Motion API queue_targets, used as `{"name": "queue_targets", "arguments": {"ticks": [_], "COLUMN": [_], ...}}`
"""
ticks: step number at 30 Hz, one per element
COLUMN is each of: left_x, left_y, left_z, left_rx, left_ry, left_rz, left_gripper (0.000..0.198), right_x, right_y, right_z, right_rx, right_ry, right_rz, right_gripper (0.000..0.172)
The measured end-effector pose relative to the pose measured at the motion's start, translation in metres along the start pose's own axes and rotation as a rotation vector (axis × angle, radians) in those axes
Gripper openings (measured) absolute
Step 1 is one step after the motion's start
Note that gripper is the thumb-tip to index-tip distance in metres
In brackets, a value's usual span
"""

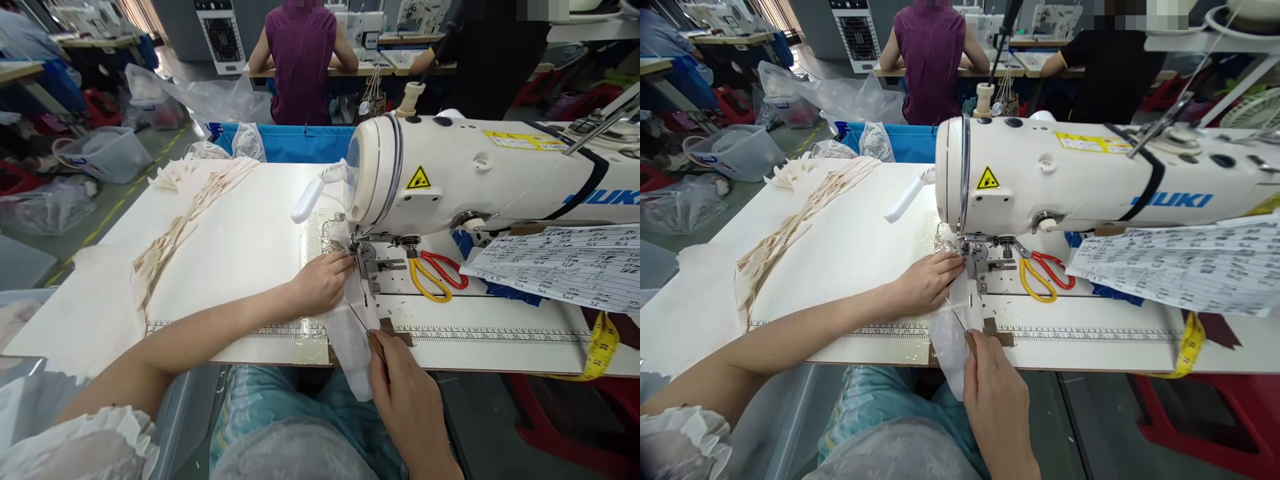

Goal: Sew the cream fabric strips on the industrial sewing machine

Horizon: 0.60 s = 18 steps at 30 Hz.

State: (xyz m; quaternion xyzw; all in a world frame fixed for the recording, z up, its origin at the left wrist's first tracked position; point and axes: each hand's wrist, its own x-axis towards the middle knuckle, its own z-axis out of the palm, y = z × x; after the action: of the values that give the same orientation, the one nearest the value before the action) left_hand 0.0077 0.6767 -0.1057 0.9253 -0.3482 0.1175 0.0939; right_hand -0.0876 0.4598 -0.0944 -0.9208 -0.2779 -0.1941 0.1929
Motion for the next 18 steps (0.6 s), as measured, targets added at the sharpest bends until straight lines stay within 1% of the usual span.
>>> {"name": "queue_targets", "arguments": {"ticks": [3, 7, 12, 18], "left_x": [0.001, 0.002, 0.004, 0.004], "left_y": [-0.001, 0.0, 0.006, 0.013], "left_z": [0.001, -0.001, -0.004, -0.004], "left_rx": [0.004, 0.032, 0.062, 0.088], "left_ry": [-0.001, -0.034, -0.051, -0.053], "left_rz": [-0.018, -0.03, -0.056, -0.097], "left_gripper": [0.047, 0.047, 0.048, 0.052], "right_x": [0.005, 0.01, 0.015, 0.021], "right_y": [0.001, 0.003, 0.004, 0.007], "right_z": [0.0, 0.0, -0.001, 0.001], "right_rx": [-0.019, -0.041, -0.051, -0.055], "right_ry": [-0.005, -0.014, -0.047, -0.052], "right_rz": [0.007, 0.002, -0.003, 0.014], "right_gripper": [0.028, 0.03, 0.029, 0.029]}}
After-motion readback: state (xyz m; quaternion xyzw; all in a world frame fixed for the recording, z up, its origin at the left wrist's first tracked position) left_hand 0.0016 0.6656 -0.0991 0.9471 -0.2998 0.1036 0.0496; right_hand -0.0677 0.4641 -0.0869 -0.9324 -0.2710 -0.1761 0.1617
